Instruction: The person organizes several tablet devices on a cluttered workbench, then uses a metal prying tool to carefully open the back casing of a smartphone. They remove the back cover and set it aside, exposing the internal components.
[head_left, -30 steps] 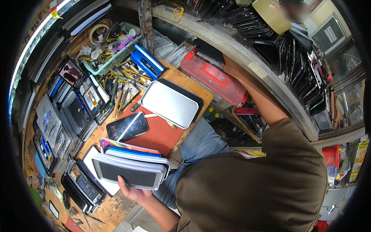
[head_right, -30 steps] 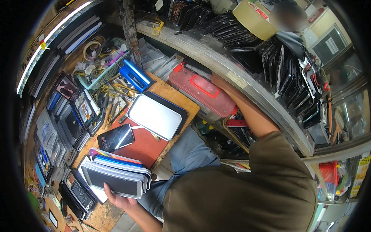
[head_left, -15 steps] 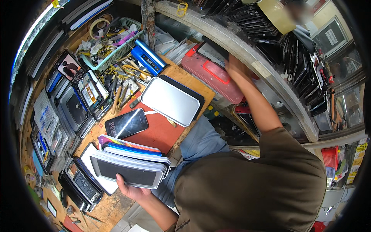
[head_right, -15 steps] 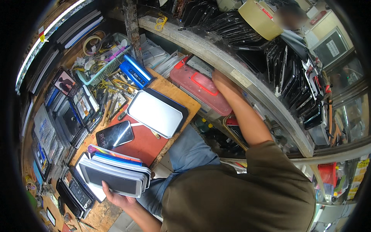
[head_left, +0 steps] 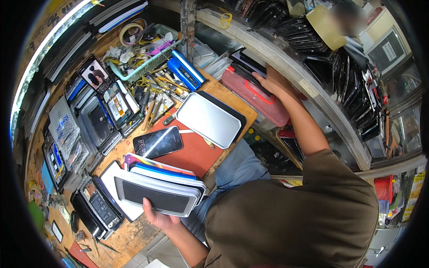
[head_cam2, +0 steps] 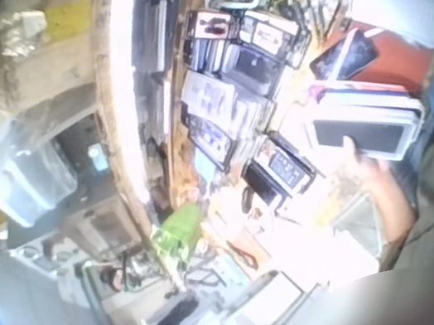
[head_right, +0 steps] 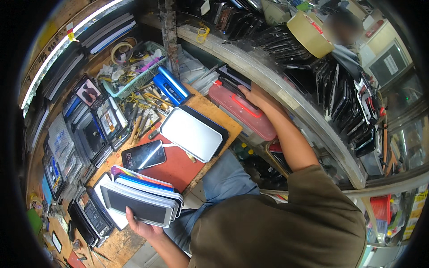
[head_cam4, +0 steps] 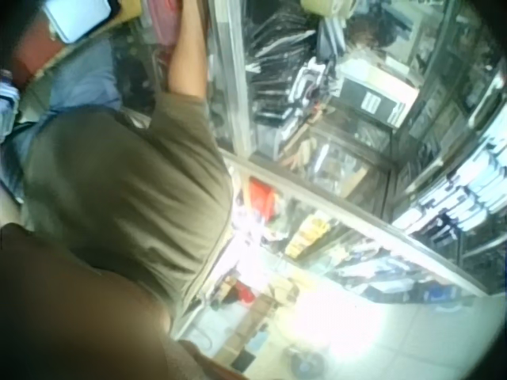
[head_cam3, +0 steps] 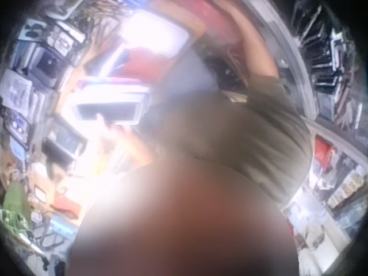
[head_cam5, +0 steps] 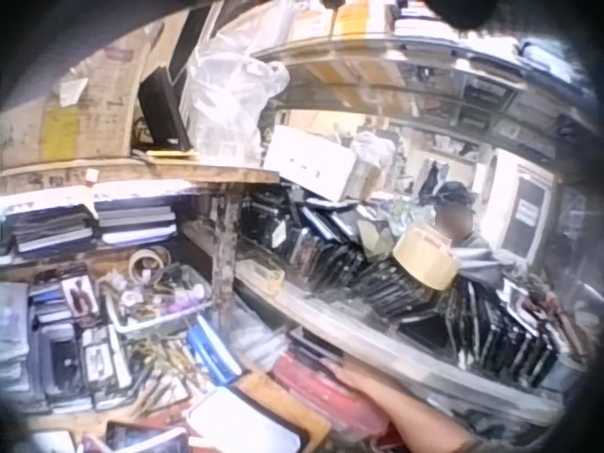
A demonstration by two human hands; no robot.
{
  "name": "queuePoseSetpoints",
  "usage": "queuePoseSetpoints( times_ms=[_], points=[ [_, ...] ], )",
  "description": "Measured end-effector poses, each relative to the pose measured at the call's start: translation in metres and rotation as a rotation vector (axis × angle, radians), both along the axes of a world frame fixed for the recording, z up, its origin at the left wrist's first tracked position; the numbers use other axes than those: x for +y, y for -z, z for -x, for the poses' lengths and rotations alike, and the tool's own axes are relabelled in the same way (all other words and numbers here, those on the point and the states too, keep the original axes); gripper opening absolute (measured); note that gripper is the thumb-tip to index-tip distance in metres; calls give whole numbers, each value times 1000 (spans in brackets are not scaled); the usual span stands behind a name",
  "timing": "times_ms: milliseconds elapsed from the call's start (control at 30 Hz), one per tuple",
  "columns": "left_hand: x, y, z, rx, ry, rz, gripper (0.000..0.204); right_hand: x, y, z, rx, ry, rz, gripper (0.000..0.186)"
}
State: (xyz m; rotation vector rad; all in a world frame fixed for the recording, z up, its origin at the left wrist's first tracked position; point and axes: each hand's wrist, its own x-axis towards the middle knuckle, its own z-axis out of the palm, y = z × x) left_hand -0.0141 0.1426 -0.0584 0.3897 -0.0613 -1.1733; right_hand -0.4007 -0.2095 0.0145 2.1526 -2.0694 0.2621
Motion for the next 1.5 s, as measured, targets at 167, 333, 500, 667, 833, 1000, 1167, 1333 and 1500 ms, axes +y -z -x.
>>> queuePoseSetpoints(
  times_ms=[167, 333, 500, 667, 833, 1000, 1167, 1333, 1500],
  points=[
    [-3, -3, 4, -10, -9, 23, 58, 2, 9, -9, 63, -230, 132, 102],
    [-4, -7, 10, -73, -68, 2, 58, 6, 22, 4, 102, -19, 107, 89],
    [-5, -11, 12, -61, -72, 2, 56, 26, 21, 18, 112, 110, 53, 87],
    [-9, -17, 11, -82, -41, -64, 55, 21, -2, 10, 24, 206, -169, 93],
    [-10, -20, 13, -81, -42, -70, 50, 20, 3, 12, 21, 139, -48, 85],
    [-10, -22, 16, -104, -81, -164, 54, 27, 7, -3, 59, -28, 195, 79],
    [-18, -30, 22, -150, -101, -264, 61, 90, -14, -76, -467, -520, 172, 26],
    [-30, -39, 34, -198, -176, -359, 60, 200, -40, -166, -633, -1176, -84, 64],
    [-30, -43, 46, -309, -238, -380, 59, 232, -49, -206, -355, -1175, -126, 92]
  ],
)
